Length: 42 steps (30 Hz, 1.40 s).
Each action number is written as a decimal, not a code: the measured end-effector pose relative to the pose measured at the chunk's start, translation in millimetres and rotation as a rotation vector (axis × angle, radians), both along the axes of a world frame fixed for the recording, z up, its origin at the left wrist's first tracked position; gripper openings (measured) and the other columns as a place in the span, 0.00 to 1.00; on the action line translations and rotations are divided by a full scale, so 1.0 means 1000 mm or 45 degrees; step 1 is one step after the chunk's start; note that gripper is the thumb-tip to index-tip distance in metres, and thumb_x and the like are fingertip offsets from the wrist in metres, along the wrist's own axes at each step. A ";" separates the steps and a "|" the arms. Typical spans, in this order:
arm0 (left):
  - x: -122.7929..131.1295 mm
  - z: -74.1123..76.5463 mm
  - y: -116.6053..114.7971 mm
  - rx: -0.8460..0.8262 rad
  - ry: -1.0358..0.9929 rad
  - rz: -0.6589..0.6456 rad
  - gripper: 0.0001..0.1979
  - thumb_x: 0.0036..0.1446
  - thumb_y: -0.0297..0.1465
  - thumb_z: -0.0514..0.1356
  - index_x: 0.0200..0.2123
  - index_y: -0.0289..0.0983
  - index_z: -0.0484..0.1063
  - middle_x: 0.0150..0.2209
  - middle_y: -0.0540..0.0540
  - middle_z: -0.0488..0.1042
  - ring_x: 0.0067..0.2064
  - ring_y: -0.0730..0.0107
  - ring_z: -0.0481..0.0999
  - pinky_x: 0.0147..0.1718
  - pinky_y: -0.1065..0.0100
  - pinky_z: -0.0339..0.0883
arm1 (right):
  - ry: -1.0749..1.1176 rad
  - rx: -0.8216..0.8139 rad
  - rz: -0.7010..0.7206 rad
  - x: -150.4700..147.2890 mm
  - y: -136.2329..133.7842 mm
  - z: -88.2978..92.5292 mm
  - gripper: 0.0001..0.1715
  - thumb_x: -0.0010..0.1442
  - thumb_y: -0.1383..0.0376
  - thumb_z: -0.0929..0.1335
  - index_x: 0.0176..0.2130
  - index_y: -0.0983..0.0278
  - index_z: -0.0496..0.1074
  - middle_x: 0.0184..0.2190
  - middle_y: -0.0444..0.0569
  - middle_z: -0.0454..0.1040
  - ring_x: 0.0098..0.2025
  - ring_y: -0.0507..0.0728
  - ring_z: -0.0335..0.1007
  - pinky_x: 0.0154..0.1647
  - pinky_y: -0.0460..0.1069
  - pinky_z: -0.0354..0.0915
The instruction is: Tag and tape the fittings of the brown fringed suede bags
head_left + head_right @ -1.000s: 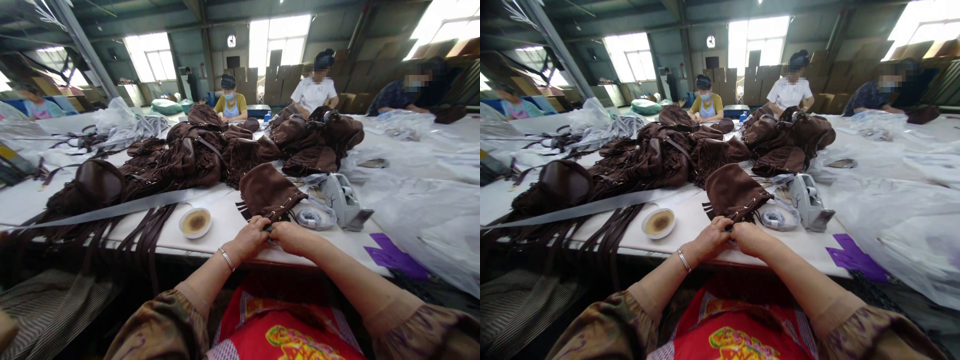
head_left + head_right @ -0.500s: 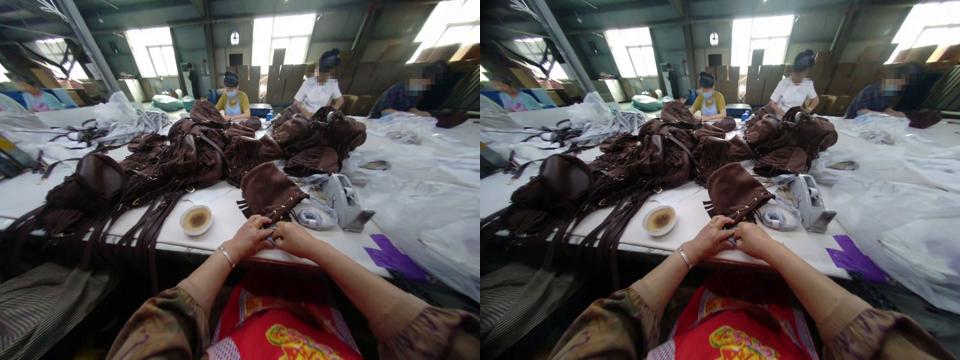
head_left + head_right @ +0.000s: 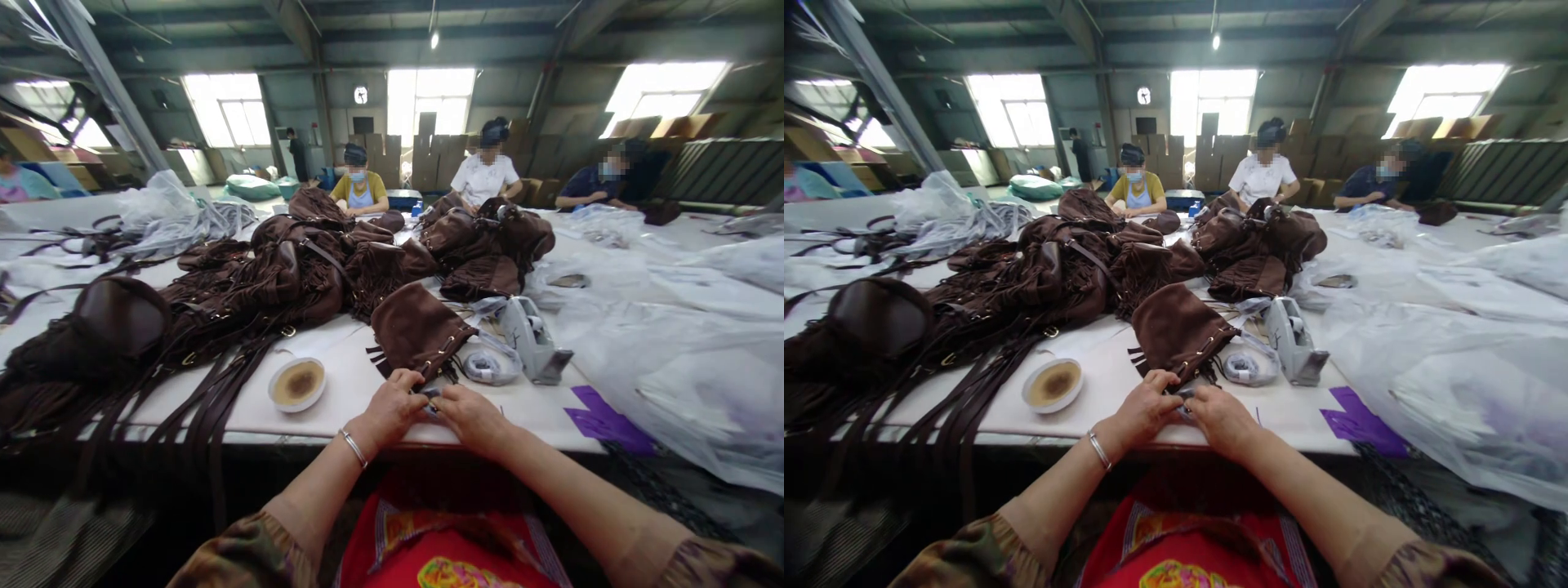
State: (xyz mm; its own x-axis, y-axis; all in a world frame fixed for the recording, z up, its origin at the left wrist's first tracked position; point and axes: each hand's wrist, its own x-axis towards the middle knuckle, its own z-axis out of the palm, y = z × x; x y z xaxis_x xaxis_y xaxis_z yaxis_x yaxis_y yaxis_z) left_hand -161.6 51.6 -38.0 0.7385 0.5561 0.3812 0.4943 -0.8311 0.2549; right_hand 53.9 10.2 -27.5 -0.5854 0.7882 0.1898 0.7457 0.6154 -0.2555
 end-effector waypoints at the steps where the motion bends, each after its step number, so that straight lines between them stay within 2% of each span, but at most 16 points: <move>1: 0.002 0.000 -0.001 0.000 -0.007 0.011 0.10 0.62 0.38 0.61 0.40 0.40 0.79 0.53 0.40 0.67 0.53 0.57 0.64 0.50 0.57 0.69 | 0.019 0.025 -0.023 0.000 -0.005 -0.001 0.10 0.65 0.67 0.64 0.43 0.65 0.75 0.36 0.53 0.72 0.37 0.57 0.68 0.41 0.51 0.66; 6: 0.009 -0.001 -0.003 -0.013 -0.018 0.047 0.05 0.59 0.32 0.64 0.37 0.37 0.78 0.52 0.40 0.68 0.54 0.55 0.64 0.51 0.54 0.71 | 0.180 -0.035 -0.080 0.001 -0.013 -0.003 0.09 0.64 0.68 0.66 0.44 0.64 0.74 0.39 0.52 0.72 0.41 0.58 0.69 0.45 0.52 0.68; 10: 0.007 0.000 -0.009 -0.030 -0.083 0.066 0.01 0.56 0.27 0.64 0.33 0.37 0.76 0.51 0.41 0.68 0.55 0.54 0.65 0.52 0.52 0.71 | 0.414 0.005 -0.125 0.024 -0.005 0.004 0.17 0.62 0.70 0.66 0.51 0.64 0.72 0.43 0.54 0.74 0.45 0.58 0.71 0.49 0.53 0.68; 12: 0.000 0.001 -0.013 -0.035 -0.117 0.102 0.01 0.56 0.25 0.63 0.33 0.36 0.75 0.50 0.41 0.68 0.54 0.55 0.67 0.52 0.53 0.71 | 0.493 0.098 -0.243 0.046 0.004 0.009 0.17 0.62 0.70 0.64 0.50 0.64 0.73 0.43 0.55 0.75 0.46 0.59 0.71 0.49 0.55 0.68; 15: -0.015 0.000 -0.021 -0.010 -0.146 0.202 0.04 0.57 0.22 0.61 0.33 0.37 0.73 0.50 0.41 0.68 0.53 0.56 0.68 0.51 0.54 0.72 | 0.486 0.189 -0.550 0.082 0.021 0.011 0.15 0.62 0.69 0.63 0.45 0.64 0.77 0.41 0.55 0.76 0.45 0.60 0.72 0.49 0.55 0.67; 18: -0.029 -0.003 -0.027 0.048 -0.170 0.308 0.07 0.55 0.19 0.59 0.32 0.37 0.72 0.49 0.41 0.67 0.51 0.56 0.69 0.50 0.54 0.73 | 0.369 0.158 -0.800 0.107 0.041 0.008 0.16 0.61 0.69 0.63 0.44 0.65 0.78 0.42 0.54 0.76 0.45 0.60 0.73 0.50 0.52 0.66; 22: -0.027 -0.009 -0.034 0.098 -0.199 0.418 0.08 0.56 0.19 0.57 0.32 0.37 0.71 0.48 0.41 0.67 0.52 0.55 0.69 0.52 0.52 0.72 | 0.141 0.071 -0.949 0.119 0.080 0.004 0.19 0.63 0.70 0.61 0.46 0.67 0.78 0.44 0.55 0.77 0.48 0.58 0.72 0.52 0.49 0.63; 28: -0.006 -0.015 -0.032 0.126 -0.282 0.502 0.08 0.55 0.18 0.58 0.31 0.36 0.71 0.47 0.40 0.67 0.52 0.53 0.68 0.52 0.50 0.71 | -0.025 -0.058 -0.877 0.116 0.158 -0.004 0.13 0.61 0.70 0.66 0.43 0.68 0.79 0.46 0.59 0.77 0.52 0.60 0.70 0.54 0.49 0.61; 32: -0.005 -0.020 -0.026 0.073 -0.323 0.478 0.09 0.53 0.16 0.58 0.31 0.36 0.71 0.47 0.40 0.67 0.52 0.54 0.68 0.52 0.52 0.70 | -0.150 -0.158 -0.817 0.110 0.194 -0.012 0.14 0.57 0.66 0.72 0.44 0.70 0.78 0.49 0.60 0.75 0.54 0.62 0.69 0.56 0.51 0.61; 36: -0.009 -0.025 -0.024 0.027 -0.348 0.479 0.09 0.54 0.17 0.58 0.32 0.37 0.71 0.47 0.40 0.67 0.52 0.54 0.68 0.52 0.52 0.70 | -0.243 -0.230 -0.823 0.108 0.203 -0.017 0.14 0.60 0.61 0.72 0.43 0.69 0.75 0.46 0.55 0.76 0.50 0.60 0.71 0.54 0.59 0.65; 39: -0.009 -0.025 -0.025 0.008 -0.366 0.476 0.08 0.54 0.18 0.58 0.32 0.37 0.71 0.47 0.40 0.67 0.52 0.55 0.68 0.52 0.52 0.70 | -0.232 -0.214 -0.824 0.104 0.199 -0.016 0.14 0.64 0.59 0.70 0.43 0.68 0.74 0.45 0.52 0.76 0.48 0.58 0.72 0.52 0.59 0.67; 42: -0.009 -0.023 -0.026 0.018 -0.374 0.471 0.09 0.54 0.17 0.58 0.32 0.37 0.71 0.47 0.40 0.67 0.52 0.54 0.68 0.52 0.51 0.70 | -0.146 -0.142 -0.826 0.100 0.192 -0.007 0.13 0.63 0.60 0.70 0.39 0.69 0.75 0.40 0.52 0.77 0.44 0.58 0.74 0.49 0.56 0.68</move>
